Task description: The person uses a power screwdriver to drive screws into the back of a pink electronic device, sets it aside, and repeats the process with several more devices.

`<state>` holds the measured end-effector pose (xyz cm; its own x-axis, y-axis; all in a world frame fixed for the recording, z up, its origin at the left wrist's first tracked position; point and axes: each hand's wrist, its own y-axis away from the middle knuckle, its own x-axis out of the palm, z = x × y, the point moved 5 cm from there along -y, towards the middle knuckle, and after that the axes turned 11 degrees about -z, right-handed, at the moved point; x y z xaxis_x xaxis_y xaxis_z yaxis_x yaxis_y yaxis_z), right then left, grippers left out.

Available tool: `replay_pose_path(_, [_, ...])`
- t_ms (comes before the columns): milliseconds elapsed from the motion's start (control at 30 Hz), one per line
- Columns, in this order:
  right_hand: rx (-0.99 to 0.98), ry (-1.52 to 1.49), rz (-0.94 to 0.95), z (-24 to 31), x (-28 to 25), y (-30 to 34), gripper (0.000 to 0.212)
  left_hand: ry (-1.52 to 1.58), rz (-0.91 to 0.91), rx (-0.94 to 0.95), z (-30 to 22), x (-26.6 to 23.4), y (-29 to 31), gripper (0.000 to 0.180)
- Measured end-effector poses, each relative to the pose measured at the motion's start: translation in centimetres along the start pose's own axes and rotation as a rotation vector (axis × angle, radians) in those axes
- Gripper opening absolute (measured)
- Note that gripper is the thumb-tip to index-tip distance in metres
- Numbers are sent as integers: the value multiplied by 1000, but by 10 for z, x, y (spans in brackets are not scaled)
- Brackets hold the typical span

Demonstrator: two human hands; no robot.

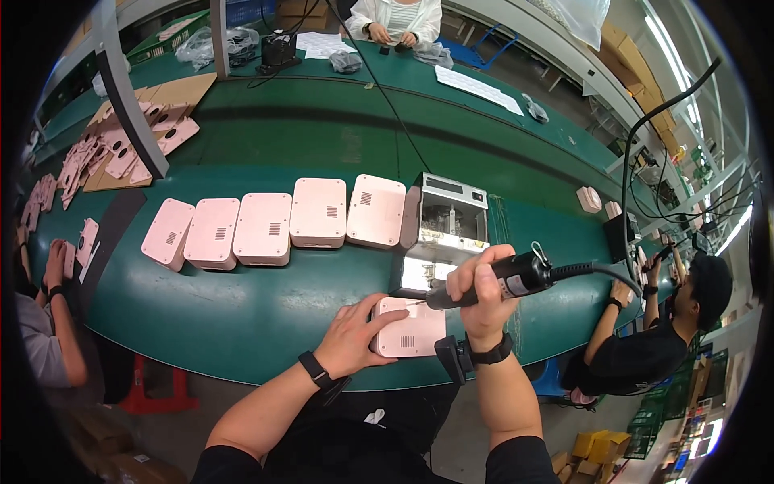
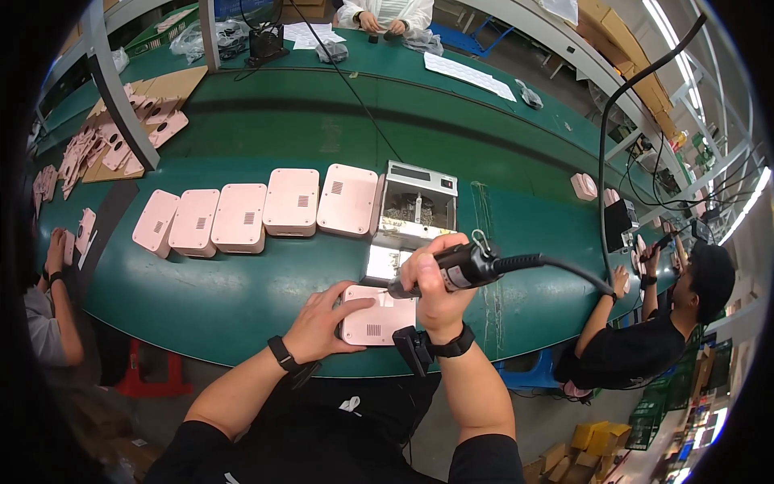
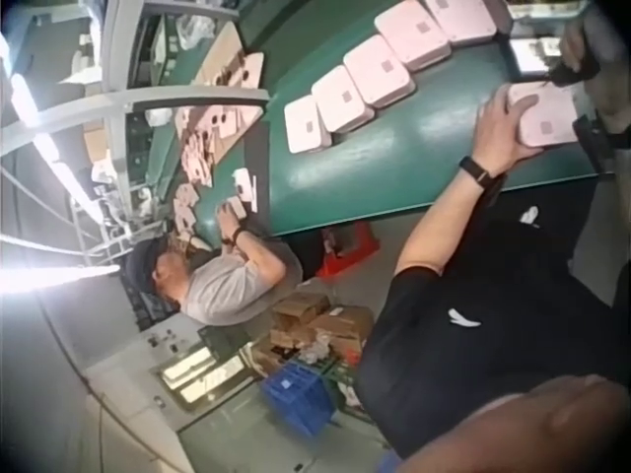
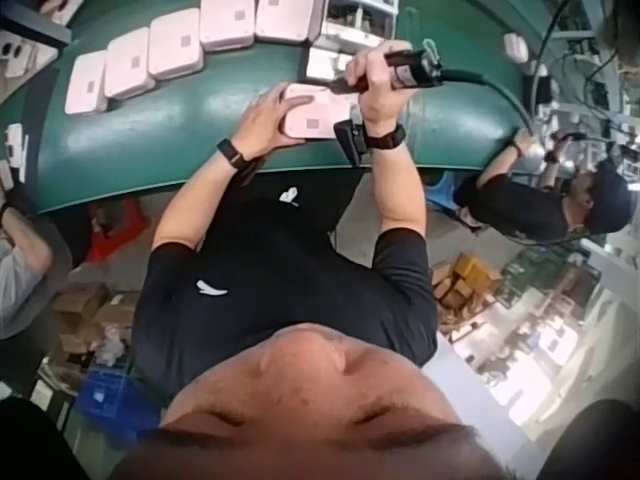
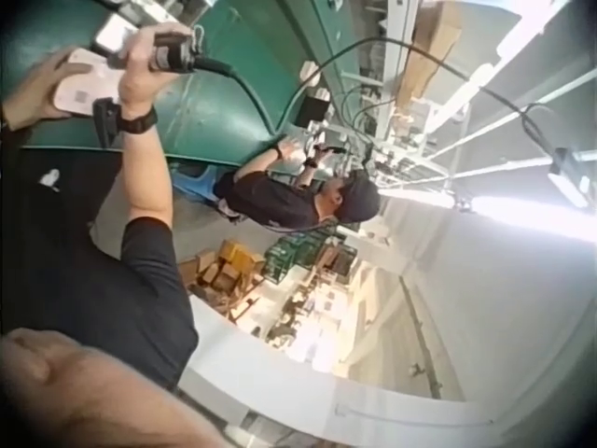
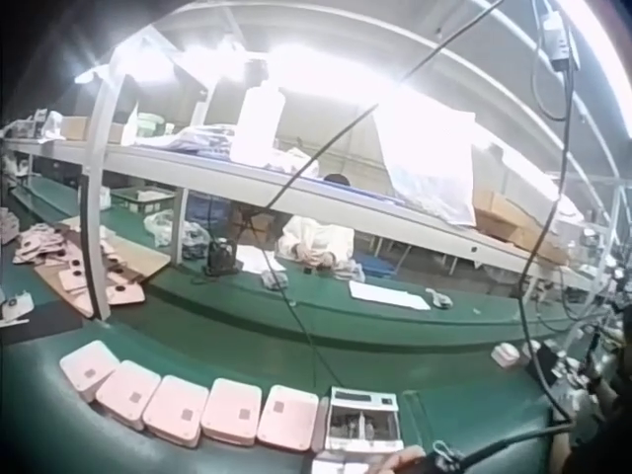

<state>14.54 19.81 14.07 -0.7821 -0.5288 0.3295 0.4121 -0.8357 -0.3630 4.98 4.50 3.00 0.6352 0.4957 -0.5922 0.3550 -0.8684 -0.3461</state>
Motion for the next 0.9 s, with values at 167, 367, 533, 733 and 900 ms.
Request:
replay_pose_path(167, [-6,21,2,-2,-3,5,18,-5,8,-6,0,2,-1,80])
replay_pose_path(367, [-42,-25,-93,15,-12,5,16,-19,3,-3,2,3,1,81])
replay_pose_path(533, [-169,-36,-132,42,-20,-7,14,-8,24,33,-3,16,0,82])
replay_pose_path(733, [-119,85,-129,26,-20,-16,14,32,54,50,-11,33,-13,81])
replay_pose_path(900, [-40,15,-82,34,-10,2,17,29,54,49,-12,32,-12,77])
